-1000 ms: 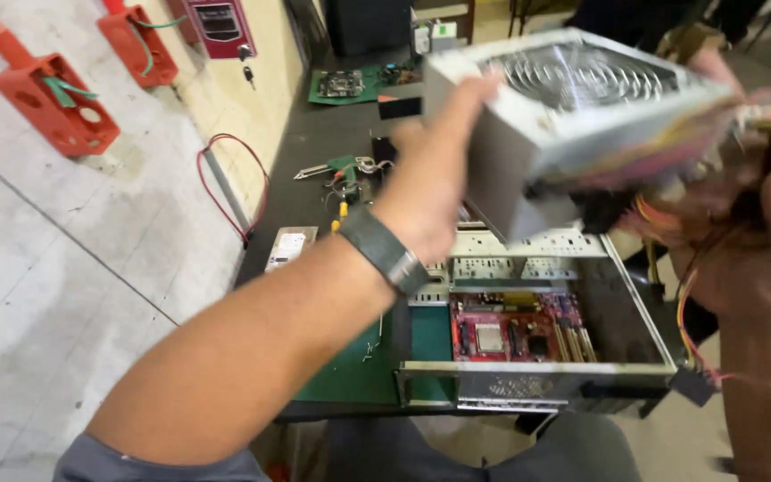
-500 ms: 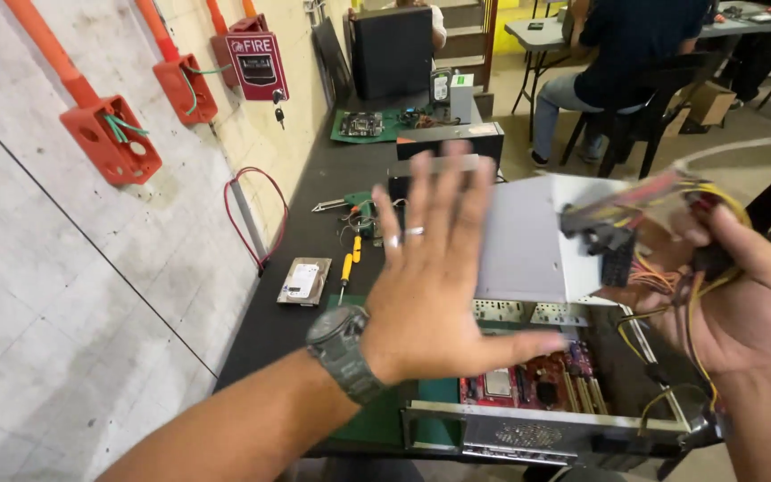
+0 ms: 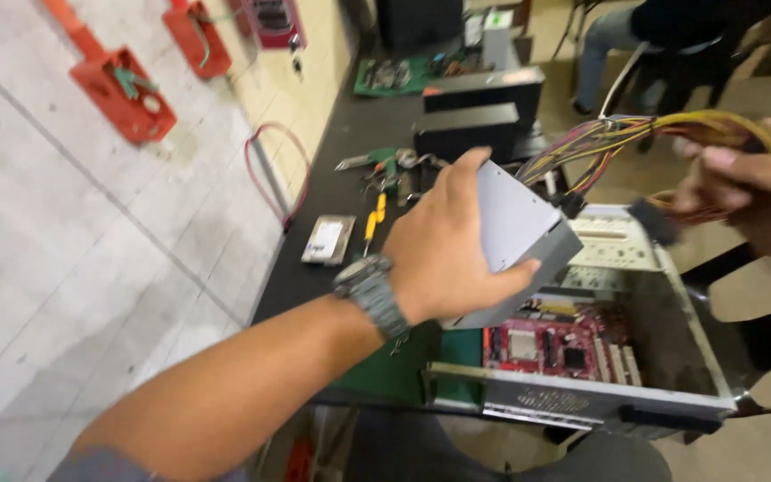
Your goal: Positioning and fitting a power supply unit into a computer chassis on a repair bench.
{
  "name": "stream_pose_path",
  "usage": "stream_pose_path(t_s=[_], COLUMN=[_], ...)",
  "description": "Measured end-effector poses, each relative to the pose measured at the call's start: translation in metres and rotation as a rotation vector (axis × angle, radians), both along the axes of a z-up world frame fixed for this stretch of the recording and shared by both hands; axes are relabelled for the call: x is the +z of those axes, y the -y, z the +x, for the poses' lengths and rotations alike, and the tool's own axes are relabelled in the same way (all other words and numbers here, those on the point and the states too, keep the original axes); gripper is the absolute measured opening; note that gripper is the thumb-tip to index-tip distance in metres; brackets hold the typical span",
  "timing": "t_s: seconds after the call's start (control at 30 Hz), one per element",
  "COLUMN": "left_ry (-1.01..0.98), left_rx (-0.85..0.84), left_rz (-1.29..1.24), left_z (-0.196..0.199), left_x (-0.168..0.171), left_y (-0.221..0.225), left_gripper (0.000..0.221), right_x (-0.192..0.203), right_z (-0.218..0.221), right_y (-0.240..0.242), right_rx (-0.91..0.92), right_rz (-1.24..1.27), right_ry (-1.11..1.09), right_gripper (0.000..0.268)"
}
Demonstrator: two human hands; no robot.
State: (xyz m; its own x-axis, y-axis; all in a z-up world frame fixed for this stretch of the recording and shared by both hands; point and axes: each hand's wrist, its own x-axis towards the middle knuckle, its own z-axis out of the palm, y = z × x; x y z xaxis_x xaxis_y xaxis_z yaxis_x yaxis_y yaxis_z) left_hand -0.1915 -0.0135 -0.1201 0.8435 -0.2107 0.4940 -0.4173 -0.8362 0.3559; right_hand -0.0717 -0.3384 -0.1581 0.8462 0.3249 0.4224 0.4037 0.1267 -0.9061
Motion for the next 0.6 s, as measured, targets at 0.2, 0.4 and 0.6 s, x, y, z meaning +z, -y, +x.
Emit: stream_pose_path(t_s=[0.2, 0.4, 0.6], left_ry=[-0.36, -0.604, -0.77], left_rx=[0.097, 0.117, 0.177], left_rz=[0.158, 0.218, 0.26], left_z=[0.009, 0.006, 0.01], left_x=[-0.014, 0.003, 0.008], left_y=[0.008, 0.023, 0.027], left_gripper=[0.099, 0.091, 0.098], right_x=[-0.047, -0.19, -0.24], right_z=[0.036, 0.266, 0.391], right_y=[-0.01, 0.102, 0.159], right_rx=[-0.37, -0.174, 0.619], right_rz=[-0.418, -0.65, -0.274], right_ry=[-0.174, -0.497, -0.945], right_gripper=[0.027, 0.094, 0.103])
